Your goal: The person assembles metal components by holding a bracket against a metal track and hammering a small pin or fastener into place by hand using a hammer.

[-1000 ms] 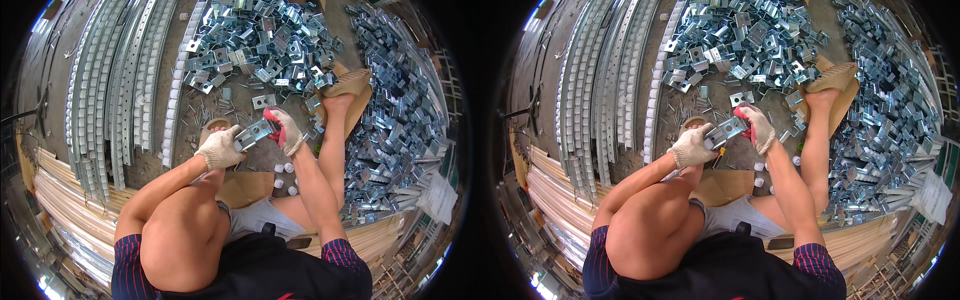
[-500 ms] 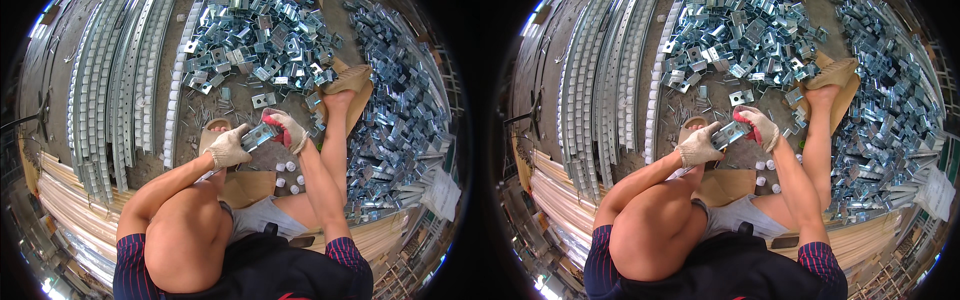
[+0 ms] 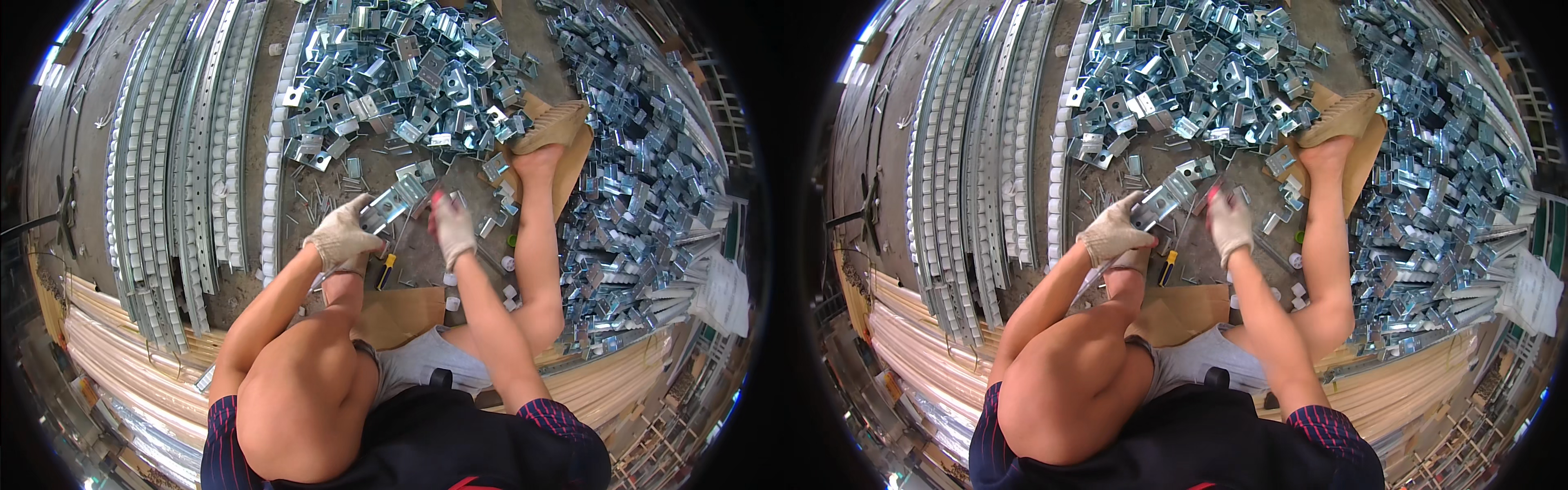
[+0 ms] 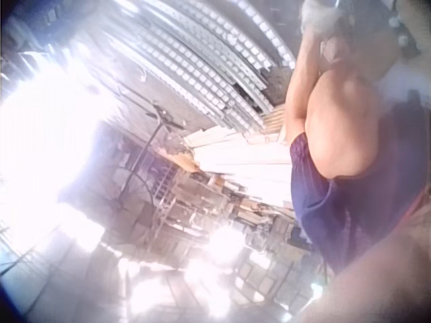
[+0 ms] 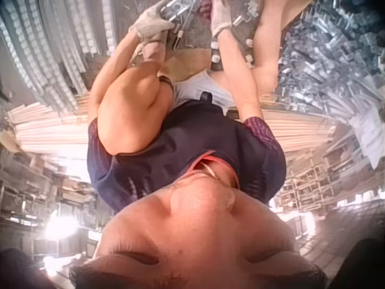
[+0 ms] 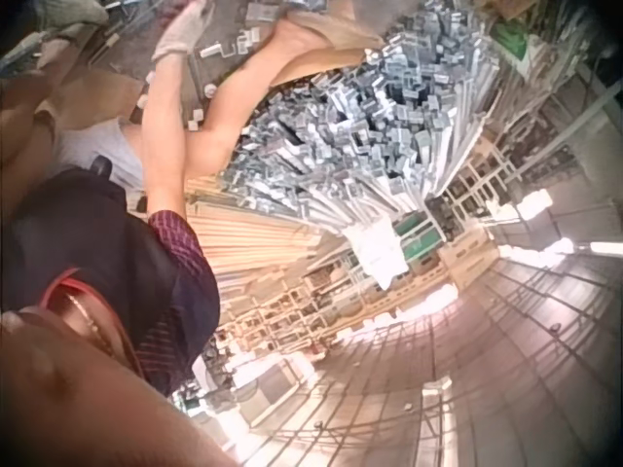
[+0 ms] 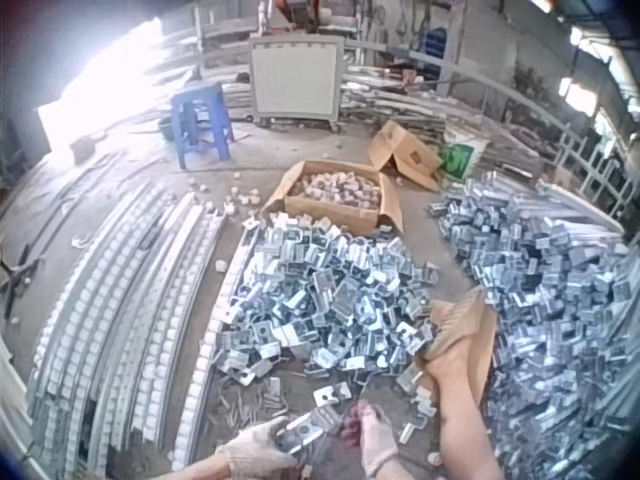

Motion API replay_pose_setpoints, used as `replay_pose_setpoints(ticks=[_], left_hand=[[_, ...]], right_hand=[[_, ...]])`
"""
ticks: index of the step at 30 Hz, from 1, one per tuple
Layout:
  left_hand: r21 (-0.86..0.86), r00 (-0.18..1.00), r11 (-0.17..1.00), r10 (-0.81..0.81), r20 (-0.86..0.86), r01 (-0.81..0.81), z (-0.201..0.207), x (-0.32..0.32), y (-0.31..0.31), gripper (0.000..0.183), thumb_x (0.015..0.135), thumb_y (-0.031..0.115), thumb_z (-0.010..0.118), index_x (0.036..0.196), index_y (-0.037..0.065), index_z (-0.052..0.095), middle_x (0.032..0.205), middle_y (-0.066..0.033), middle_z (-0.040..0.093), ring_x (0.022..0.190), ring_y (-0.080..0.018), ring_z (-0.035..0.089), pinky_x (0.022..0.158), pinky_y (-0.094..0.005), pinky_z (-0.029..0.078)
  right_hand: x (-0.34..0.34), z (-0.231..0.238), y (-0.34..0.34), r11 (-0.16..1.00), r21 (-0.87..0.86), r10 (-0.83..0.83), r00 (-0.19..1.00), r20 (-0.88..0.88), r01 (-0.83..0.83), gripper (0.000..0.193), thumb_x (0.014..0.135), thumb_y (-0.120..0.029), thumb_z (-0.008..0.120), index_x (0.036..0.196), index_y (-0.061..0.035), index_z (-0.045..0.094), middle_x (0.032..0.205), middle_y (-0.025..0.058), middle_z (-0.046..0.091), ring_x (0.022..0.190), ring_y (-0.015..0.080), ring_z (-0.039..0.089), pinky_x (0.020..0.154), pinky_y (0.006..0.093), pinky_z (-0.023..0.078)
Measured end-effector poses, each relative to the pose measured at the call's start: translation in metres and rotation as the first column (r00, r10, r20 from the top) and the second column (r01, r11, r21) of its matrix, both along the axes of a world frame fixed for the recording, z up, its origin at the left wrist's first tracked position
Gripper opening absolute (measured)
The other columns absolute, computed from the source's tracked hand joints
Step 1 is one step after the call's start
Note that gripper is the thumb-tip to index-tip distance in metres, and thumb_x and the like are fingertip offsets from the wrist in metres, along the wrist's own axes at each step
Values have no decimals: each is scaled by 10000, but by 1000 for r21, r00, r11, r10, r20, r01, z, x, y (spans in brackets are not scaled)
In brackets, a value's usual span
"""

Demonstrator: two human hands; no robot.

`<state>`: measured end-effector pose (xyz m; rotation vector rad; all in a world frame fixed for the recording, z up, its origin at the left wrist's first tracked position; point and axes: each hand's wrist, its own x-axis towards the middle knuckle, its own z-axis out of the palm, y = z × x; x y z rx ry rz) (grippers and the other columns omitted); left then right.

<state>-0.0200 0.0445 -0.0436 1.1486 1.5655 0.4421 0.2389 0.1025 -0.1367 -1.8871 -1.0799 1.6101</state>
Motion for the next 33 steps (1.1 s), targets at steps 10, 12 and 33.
replay_pose_setpoints(ticks=[10, 12, 33], left_hand=[[-134, 984, 990, -58, -166, 36, -31, -7, -4, 919, 672, 420, 887, 1485, 110, 590, 1202, -217, 760, 1149, -384, 727, 1010, -430, 561], [-77, 962, 996, -69, -263, 50, -46, 2, -12, 915, 669, 422, 887, 1480, 114, 595, 1204, -220, 759, 1148, -385, 728, 1014, -431, 559], [-54, 980, 990, -134, -147, 127, 5, 2, -15, 842, 668, 361, 827, 1426, 72, 605, 1148, -244, 751, 1120, -395, 721, 998, -444, 556]], right_hand=[[-31, 30, -61, 895, 91, 286, 719, 633, -436, 440, 943, -437, 725, 1226, -103, 681, 1173, 182, 720, 1112, 394, 689, 953, 510, 546], [-4, 29, -54, 793, 237, 76, 477, 876, -561, 411, 926, -323, 737, 1256, -98, 636, 1257, 148, 654, 1177, 362, 641, 954, 499, 535], [57, 99, -12, 860, -190, 431, 874, -226, -473, 467, 1097, -158, 512, 1562, -157, 544, 732, -28, 604, 462, 43, 426, 402, 250, 359]])
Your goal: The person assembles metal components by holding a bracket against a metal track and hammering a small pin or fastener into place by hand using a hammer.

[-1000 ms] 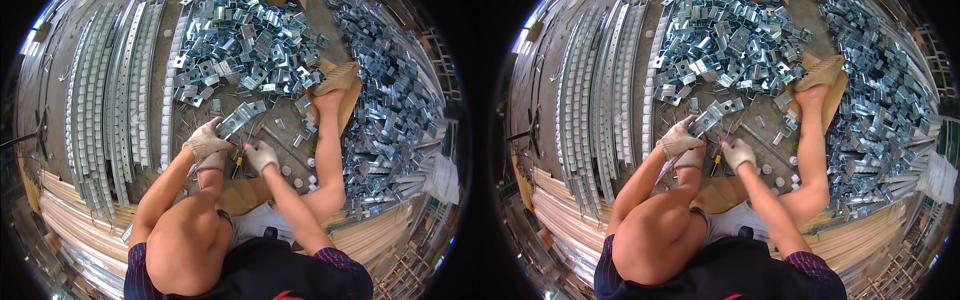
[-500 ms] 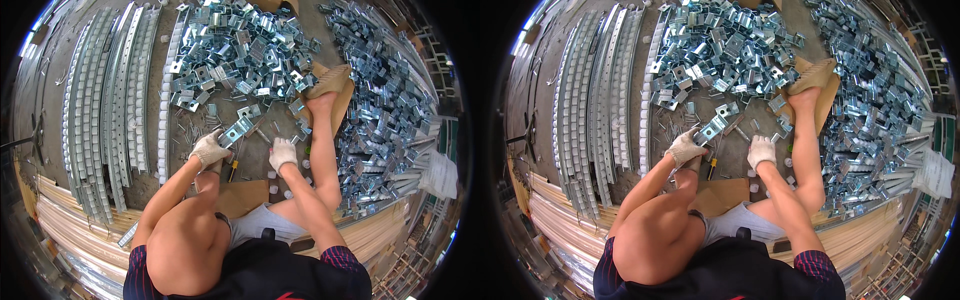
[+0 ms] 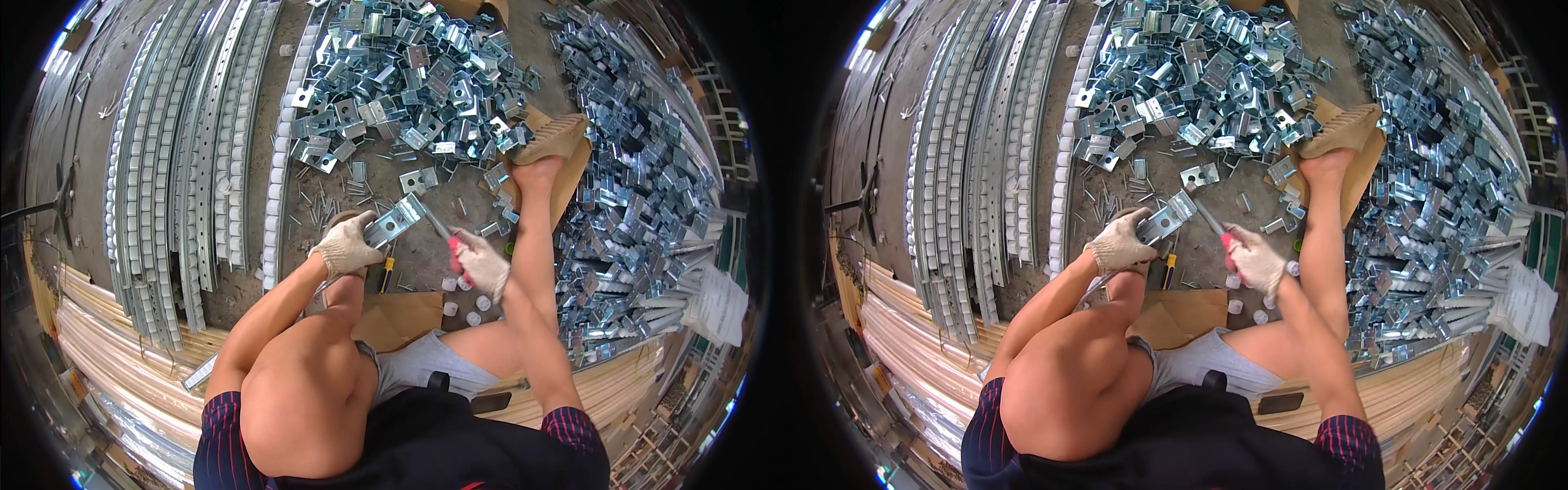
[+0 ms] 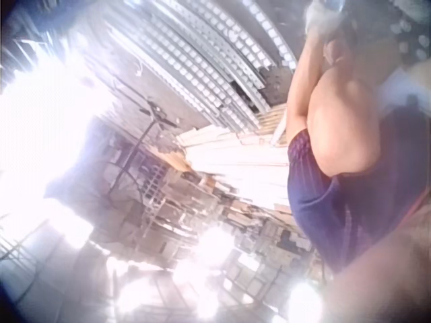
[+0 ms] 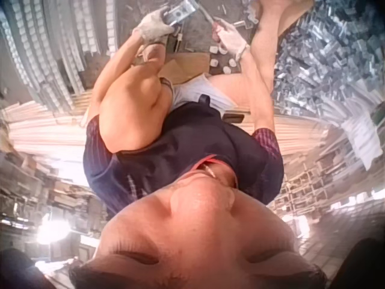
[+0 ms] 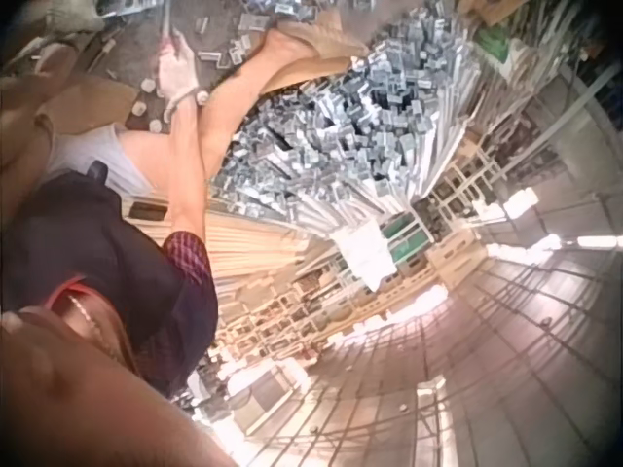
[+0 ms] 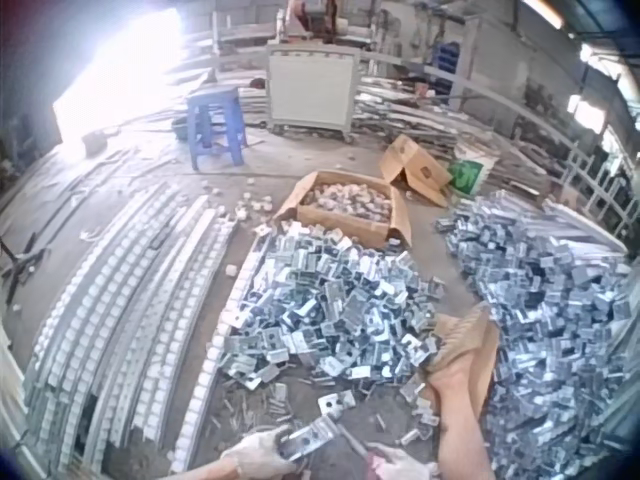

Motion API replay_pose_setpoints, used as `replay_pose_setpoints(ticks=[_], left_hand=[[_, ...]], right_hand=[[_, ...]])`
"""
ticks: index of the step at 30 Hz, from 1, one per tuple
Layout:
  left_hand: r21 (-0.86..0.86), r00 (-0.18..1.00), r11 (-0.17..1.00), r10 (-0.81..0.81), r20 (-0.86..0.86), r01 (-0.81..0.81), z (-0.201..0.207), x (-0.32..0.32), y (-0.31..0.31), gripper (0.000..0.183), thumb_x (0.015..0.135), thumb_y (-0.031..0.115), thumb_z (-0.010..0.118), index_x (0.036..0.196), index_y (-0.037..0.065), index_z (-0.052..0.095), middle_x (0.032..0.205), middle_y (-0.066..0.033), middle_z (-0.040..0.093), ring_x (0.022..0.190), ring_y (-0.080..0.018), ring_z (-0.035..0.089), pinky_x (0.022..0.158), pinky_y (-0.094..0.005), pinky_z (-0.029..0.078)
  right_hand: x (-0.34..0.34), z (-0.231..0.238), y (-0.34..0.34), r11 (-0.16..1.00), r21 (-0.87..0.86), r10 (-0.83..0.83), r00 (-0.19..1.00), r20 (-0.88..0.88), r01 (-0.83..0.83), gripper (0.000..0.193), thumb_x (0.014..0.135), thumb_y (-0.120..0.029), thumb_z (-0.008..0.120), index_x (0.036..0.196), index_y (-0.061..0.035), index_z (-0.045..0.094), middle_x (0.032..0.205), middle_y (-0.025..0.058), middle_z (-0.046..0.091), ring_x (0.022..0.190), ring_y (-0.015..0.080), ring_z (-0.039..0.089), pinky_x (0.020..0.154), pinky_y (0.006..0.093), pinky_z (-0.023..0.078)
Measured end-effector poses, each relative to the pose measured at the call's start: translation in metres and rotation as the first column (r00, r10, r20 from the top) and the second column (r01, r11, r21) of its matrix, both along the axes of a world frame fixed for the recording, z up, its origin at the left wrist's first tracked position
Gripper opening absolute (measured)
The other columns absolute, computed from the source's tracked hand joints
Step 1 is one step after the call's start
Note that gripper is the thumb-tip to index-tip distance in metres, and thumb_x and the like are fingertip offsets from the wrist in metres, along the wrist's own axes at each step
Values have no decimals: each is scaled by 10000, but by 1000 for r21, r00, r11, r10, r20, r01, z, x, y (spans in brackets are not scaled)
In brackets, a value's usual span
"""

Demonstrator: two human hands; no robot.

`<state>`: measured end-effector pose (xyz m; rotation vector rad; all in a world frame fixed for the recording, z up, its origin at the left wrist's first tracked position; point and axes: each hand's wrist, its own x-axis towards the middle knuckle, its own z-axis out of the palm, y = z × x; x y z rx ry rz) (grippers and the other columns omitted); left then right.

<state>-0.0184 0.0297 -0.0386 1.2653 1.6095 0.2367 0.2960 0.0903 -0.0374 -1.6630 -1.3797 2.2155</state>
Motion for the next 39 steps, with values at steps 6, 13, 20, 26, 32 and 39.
replay_pose_setpoints(ticks=[6, 13, 20, 26, 32, 39], left_hand=[[0, 1000, 1000, 15, 19, -15, 12, -9, 0, 816, 680, 337, 851, 1394, 20, 614, 1298, -246, 701, 1279, -378, 655, 1098, -424, 518], [95, 995, 995, 34, -93, -25, 5, -3, -5, 713, 697, 331, 853, 1294, 11, 633, 1128, -274, 738, 1092, -430, 719, 958, -483, 573], [24, 999, 1000, 13, -43, -12, 8, 3, -1, 736, 694, 387, 896, 1274, 35, 612, 1185, -270, 723, 1151, -427, 698, 993, -484, 558], [-31, 997, 1000, -5, -83, 2, 17, 1, 9, 881, 661, 403, 953, 1352, 2, 583, 1216, -250, 716, 1199, -389, 689, 1044, -448, 544], [-53, 986, 998, -36, -163, 27, 14, -5, 9, 938, 672, 489, 935, 1371, -18, 567, 1263, -282, 688, 1249, -416, 655, 1076, -467, 528], [-105, 981, 991, -96, -169, 79, 1, -6, -7, 969, 677, 544, 923, 1354, -41, 551, 1311, -306, 657, 1266, -436, 645, 1080, -476, 525]], right_hand=[[20, 10, 20, 925, 152, -358, 932, 48, 347, 406, 1120, -292, 583, 1505, -164, 589, 680, -20, 573, 420, 63, 415, 380, 249, 349], [1, 49, 5, 956, 220, -222, 968, 117, 193, 391, 1127, -243, 555, 1507, -177, 622, 666, -50, 537, 490, 47, 443, 427, 244, 359], [-12, 40, -23, 978, 205, -51, 998, 29, 44, 396, 1086, -166, 600, 1472, -86, 639, 770, -66, 571, 638, 47, 482, 585, 242, 439], [11, 25, -11, 911, 310, -250, 962, -111, 273, 423, 1093, -136, 561, 1515, -109, 577, 723, -28, 593, 513, 66, 498, 452, 256, 411], [3, 32, -3, 914, 245, -324, 945, -34, 322, 432, 1119, -227, 567, 1548, -171, 570, 673, -52, 543, 444, 55, 418, 387, 242, 330], [-19, 50, -20, 982, 162, -91, 995, -35, 95, 493, 1063, -67, 553, 1548, -144, 595, 722, -61, 528, 597, 45, 473, 521, 238, 397]])
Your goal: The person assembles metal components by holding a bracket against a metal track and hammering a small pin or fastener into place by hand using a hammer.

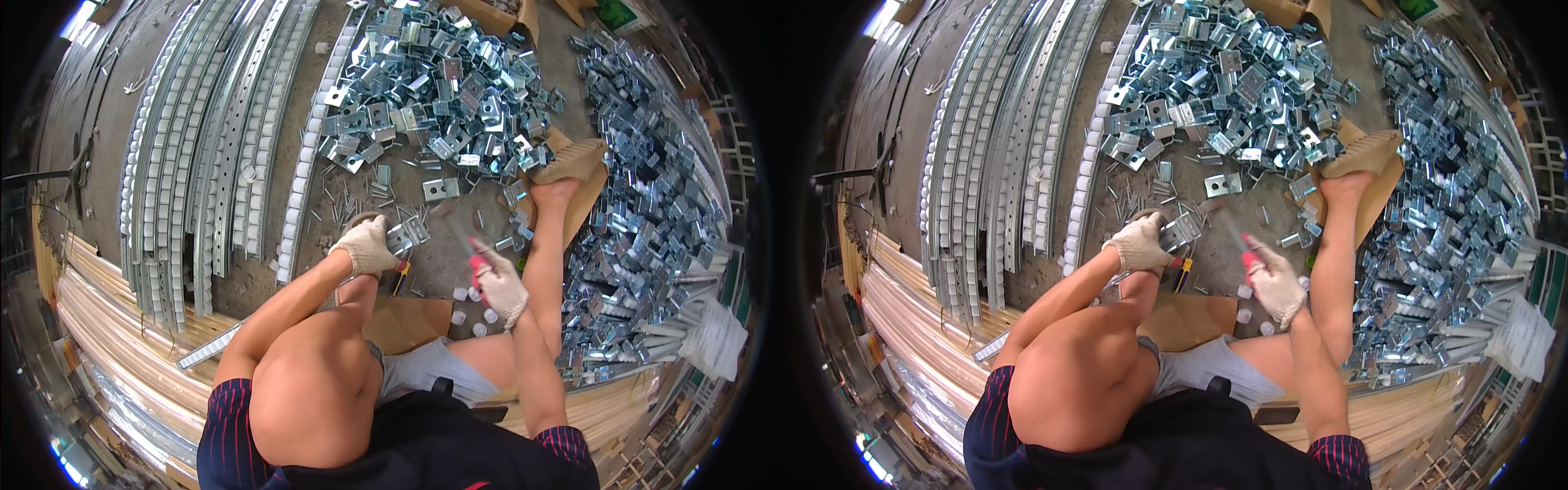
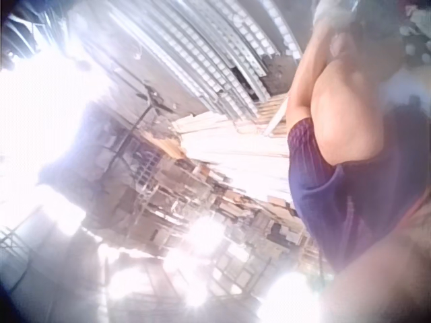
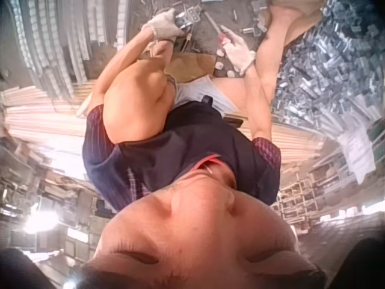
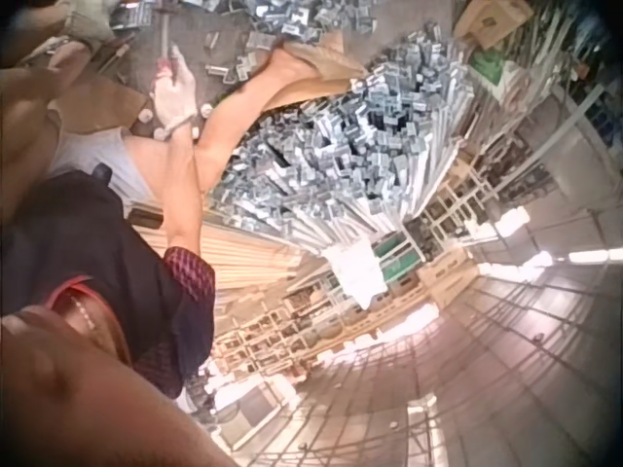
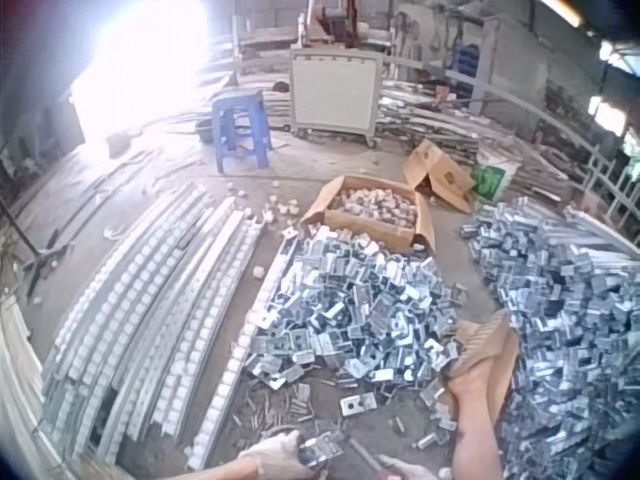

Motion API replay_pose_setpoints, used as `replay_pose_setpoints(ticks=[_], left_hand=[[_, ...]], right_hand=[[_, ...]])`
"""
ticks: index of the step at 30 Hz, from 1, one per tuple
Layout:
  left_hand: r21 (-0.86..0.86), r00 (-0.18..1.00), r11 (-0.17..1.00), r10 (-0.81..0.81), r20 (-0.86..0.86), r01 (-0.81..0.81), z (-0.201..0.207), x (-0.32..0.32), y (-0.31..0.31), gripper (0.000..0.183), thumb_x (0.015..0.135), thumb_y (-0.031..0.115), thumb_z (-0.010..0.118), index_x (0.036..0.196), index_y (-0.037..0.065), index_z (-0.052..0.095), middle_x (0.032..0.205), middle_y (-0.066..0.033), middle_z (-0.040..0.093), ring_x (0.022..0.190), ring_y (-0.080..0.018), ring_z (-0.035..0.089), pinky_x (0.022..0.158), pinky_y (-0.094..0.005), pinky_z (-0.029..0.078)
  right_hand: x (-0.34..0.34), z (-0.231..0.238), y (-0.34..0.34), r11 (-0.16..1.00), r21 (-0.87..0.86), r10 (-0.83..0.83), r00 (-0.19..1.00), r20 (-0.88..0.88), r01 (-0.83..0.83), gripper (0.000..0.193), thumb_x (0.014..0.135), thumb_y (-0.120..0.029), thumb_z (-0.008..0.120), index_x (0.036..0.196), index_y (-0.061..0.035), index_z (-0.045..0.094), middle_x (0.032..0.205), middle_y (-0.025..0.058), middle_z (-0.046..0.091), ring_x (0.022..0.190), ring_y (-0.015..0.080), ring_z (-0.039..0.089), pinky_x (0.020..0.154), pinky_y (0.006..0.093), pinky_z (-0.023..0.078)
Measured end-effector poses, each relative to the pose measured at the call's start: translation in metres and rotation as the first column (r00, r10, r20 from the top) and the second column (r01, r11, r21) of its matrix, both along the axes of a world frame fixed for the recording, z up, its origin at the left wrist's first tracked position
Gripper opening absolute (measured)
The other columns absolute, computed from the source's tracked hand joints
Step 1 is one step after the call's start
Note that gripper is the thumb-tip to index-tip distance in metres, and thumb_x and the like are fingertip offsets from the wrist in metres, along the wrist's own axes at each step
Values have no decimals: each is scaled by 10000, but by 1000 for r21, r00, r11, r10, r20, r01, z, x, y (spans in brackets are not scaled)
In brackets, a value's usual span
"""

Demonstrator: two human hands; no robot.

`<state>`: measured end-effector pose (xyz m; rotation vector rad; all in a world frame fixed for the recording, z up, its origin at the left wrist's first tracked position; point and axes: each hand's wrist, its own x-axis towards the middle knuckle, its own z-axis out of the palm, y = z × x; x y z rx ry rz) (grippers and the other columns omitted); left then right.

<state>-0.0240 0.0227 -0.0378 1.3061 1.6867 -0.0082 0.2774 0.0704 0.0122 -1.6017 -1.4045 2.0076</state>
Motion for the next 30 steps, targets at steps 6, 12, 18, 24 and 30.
replay_pose_setpoints(ticks=[6, 12, 18, 24, 30], left_hand=[[-32, 1000, 999, -20, -1, 20, 13, 6, 12, 966, 686, 536, 921, 1357, -57, 561, 1309, -303, 664, 1222, -433, 676, 1048, -452, 546], [-35, 999, 998, 44, -20, -45, 11, -1, 12, 943, 672, 492, 929, 1386, -21, 587, 1322, -282, 681, 1263, -417, 655, 1069, -450, 531], [-64, 1000, 998, 3, 1, -3, 1, -5, 6, 867, 709, 476, 876, 1373, -16, 612, 1305, -272, 701, 1239, -378, 680, 1059, -432, 538], [-54, 999, 998, -31, 31, 32, 4, -2, 11, 922, 693, 461, 881, 1434, -10, 601, 1287, -256, 716, 1251, -372, 680, 1070, -411, 543], [-68, 1000, 998, -7, -16, 5, -8, -2, -1, 900, 712, 441, 880, 1446, 4, 597, 1328, -267, 694, 1267, -386, 670, 1088, -430, 533]], right_hand=[[-20, 2, -32, 971, -241, 10, 998, 69, 7, 444, 1105, -144, 560, 1546, -172, 588, 652, -49, 533, 445, 64, 436, 397, 246, 348], [1, -12, 6, 840, -56, -537, 813, -224, 539, 362, 1116, -155, 538, 1459, -149, 655, 680, -43, 555, 461, 77, 460, 398, 270, 371], [-8, -13, -22, 997, -58, -46, 999, 9, 47, 435, 1094, -117, 545, 1524, -160, 600, 727, -29, 571, 553, 70, 497, 469, 284, 429], [-16, -17, -45, 979, -204, -25, 1000, 18, 28, 473, 1106, -152, 554, 1578, -188, 552, 692, -40, 556, 483, 58, 457, 418, 250, 382], [-1, -27, -13, 871, -150, -488, 859, -153, 468, 419, 1126, -164, 514, 1532, -223, 601, 661, -39, 519, 454, 63, 425, 378, 249, 340]])
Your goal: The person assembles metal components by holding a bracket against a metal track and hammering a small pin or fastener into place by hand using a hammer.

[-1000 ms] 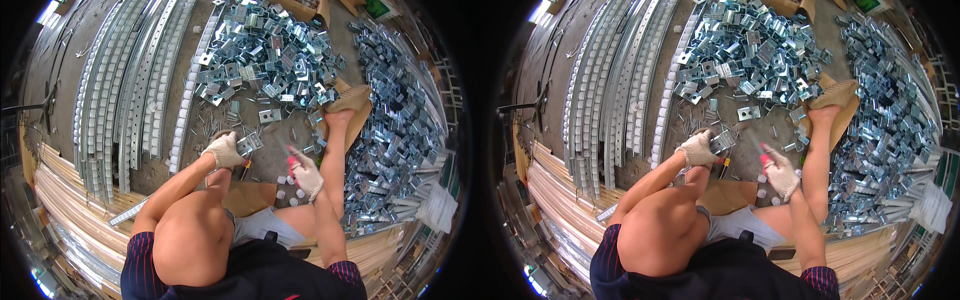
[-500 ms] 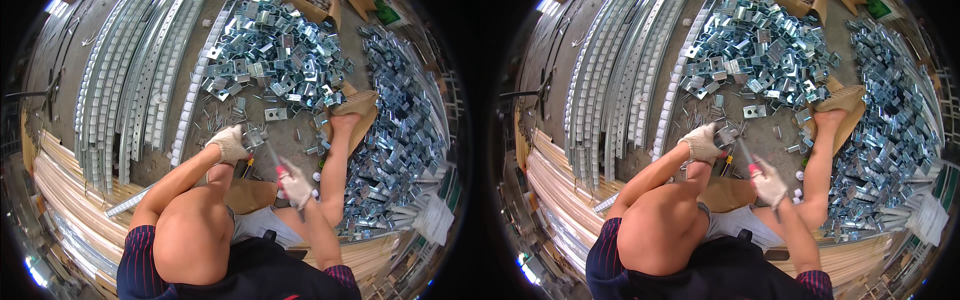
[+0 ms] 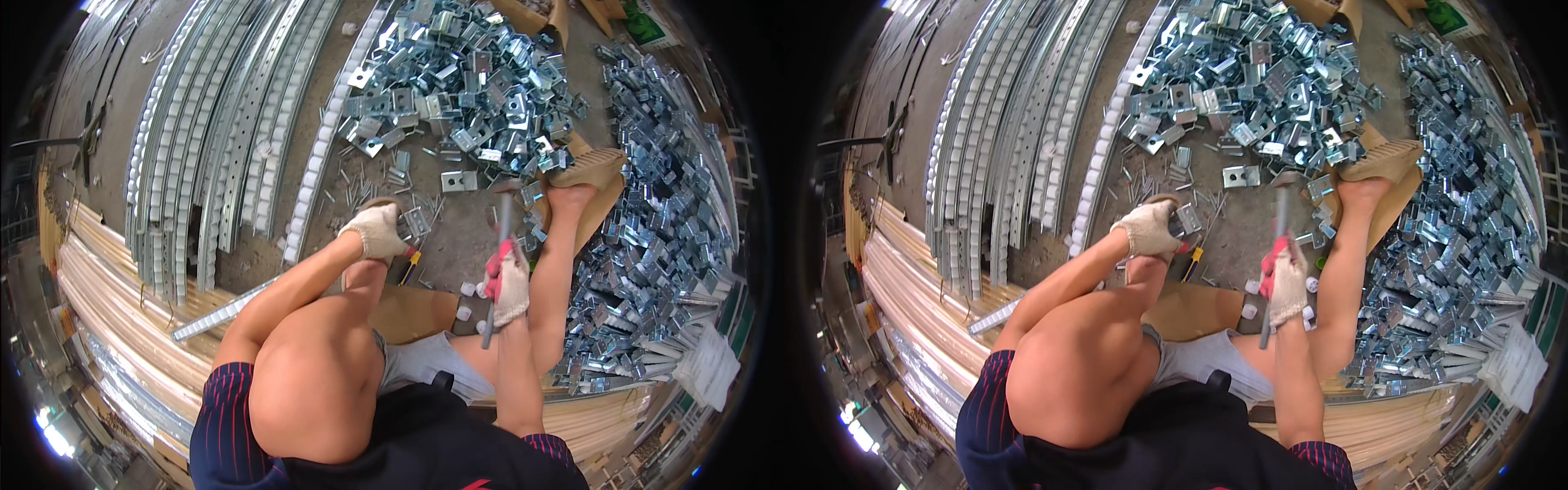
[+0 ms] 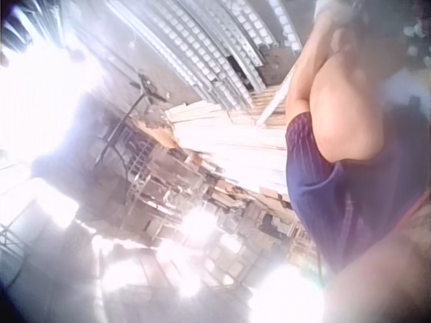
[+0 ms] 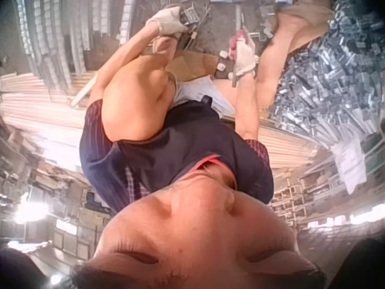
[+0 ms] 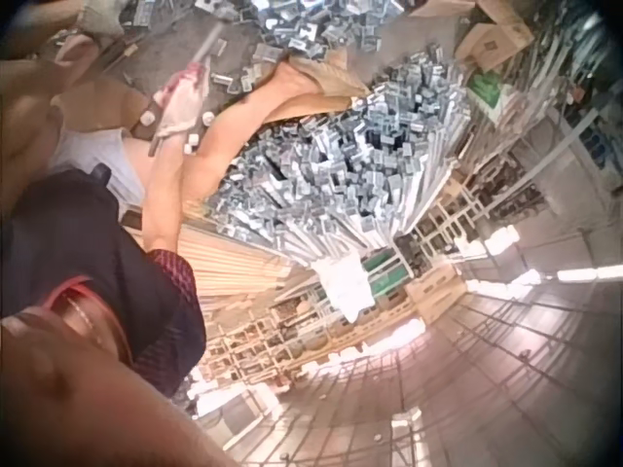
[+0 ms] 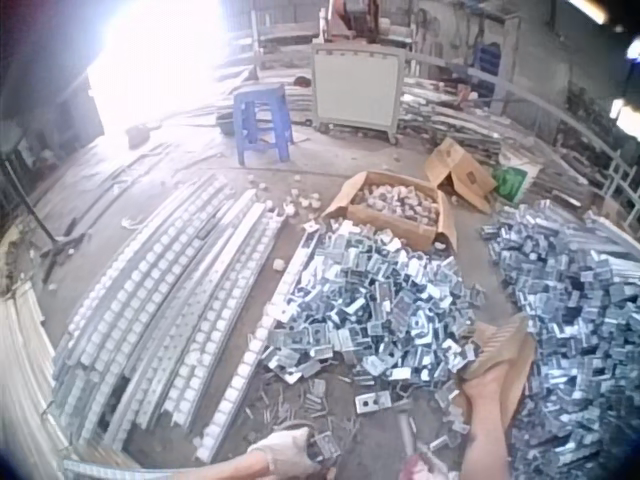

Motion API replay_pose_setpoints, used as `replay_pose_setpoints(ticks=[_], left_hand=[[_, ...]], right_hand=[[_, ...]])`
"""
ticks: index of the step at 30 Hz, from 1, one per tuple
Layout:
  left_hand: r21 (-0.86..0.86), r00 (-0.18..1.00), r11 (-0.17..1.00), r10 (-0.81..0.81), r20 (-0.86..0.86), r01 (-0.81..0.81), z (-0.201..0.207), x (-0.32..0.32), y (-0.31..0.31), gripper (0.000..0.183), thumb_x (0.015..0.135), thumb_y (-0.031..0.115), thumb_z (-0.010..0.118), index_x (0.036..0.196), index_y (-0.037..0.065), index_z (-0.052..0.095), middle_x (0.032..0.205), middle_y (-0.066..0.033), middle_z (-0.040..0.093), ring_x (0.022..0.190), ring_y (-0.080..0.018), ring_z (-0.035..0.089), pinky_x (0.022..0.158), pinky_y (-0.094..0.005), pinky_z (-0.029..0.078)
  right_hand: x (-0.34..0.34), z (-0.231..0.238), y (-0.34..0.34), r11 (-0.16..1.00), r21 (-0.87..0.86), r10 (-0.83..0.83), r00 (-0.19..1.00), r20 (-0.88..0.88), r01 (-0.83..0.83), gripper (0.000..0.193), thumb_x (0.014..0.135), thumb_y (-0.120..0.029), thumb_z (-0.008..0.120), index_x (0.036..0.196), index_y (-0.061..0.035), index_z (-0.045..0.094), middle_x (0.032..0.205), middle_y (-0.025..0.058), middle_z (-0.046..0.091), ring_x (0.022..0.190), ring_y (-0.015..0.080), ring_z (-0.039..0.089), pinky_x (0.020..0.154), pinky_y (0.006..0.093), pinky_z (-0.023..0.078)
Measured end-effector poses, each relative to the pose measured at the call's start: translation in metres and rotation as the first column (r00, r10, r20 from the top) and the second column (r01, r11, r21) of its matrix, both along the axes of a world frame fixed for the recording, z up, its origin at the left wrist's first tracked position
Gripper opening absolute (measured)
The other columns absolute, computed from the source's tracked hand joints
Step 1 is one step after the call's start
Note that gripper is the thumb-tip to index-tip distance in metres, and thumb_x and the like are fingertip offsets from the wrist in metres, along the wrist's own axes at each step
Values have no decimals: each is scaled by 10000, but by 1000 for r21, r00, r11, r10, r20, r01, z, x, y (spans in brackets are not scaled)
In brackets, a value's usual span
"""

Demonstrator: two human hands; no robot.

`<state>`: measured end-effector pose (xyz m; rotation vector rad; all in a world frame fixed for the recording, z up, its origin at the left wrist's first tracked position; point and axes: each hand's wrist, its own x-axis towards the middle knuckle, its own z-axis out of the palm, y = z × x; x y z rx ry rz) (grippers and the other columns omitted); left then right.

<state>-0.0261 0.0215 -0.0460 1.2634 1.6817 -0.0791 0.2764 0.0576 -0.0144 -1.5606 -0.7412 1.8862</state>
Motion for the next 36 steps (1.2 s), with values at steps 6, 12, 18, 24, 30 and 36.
replay_pose_setpoints(ticks=[6, 12, 18, 24, 30, 36], left_hand=[[40, 1000, 999, 12, -21, -11, -2, -6, -2, 904, 702, 461, 883, 1418, -15, 603, 1317, -260, 698, 1218, -385, 695, 1067, -425, 547], [264, 971, 957, -57, -230, 119, 16, 3, -38, 860, 741, 445, 873, 1478, 105, 589, 1630, -233, 430, 1481, -407, 472, 1170, -488, 463], [211, 960, 944, 273, -67, -254, 16, -54, -136, 646, 784, 396, 854, 1343, 116, 694, 1302, -185, 691, 1213, -384, 675, 1027, -467, 555], [24, 924, 963, 264, -277, -268, 16, -113, -213, 695, 705, 535, 886, 1243, 123, 733, 1031, -185, 789, 999, -371, 758, 895, -462, 597], [298, 913, 954, 101, -395, 23, 1, -134, -235, 582, 719, 512, 879, 1118, 114, 733, 970, -174, 772, 947, -399, 743, 841, -498, 586], [607, 819, 775, 230, -526, 172, 95, -109, -177, 534, 724, 448, 900, 1070, 76, 735, 896, -146, 730, 837, -380, 713, 782, -501, 545]], right_hand=[[-22, 0, -32, 844, -143, 524, 852, 15, -516, 523, 1084, -93, 471, 1601, -159, 514, 711, -18, 554, 473, 55, 419, 414, 241, 353], [-1, -45, -15, 931, -23, 343, 853, 394, -363, 555, 1058, -130, 531, 1608, -193, 502, 792, 85, 682, 613, 151, 626, 559, 303, 506], [17, -102, -8, 633, 52, 331, 332, 883, -772, 607, 1031, -229, 607, 1616, -191, 450, 1111, 239, 756, 971, 423, 741, 870, 520, 582], [-9, -102, -12, 567, 230, 146, 371, 917, -791, 634, 971, -245, 678, 1578, -178, 510, 1426, 236, 589, 1273, 450, 608, 1071, 520, 507], [-94, -26, 10, 461, 582, 204, 718, 665, -670, 647, 956, -272, 709, 1558, -130, 522, 1489, 241, 548, 1337, 462, 560, 1149, 500, 457], [-119, 27, 45, 703, 613, 238, 932, 273, -359, 404, 1088, -241, 616, 1455, -72, 611, 1076, 194, 763, 908, 326, 720, 904, 379, 568]])
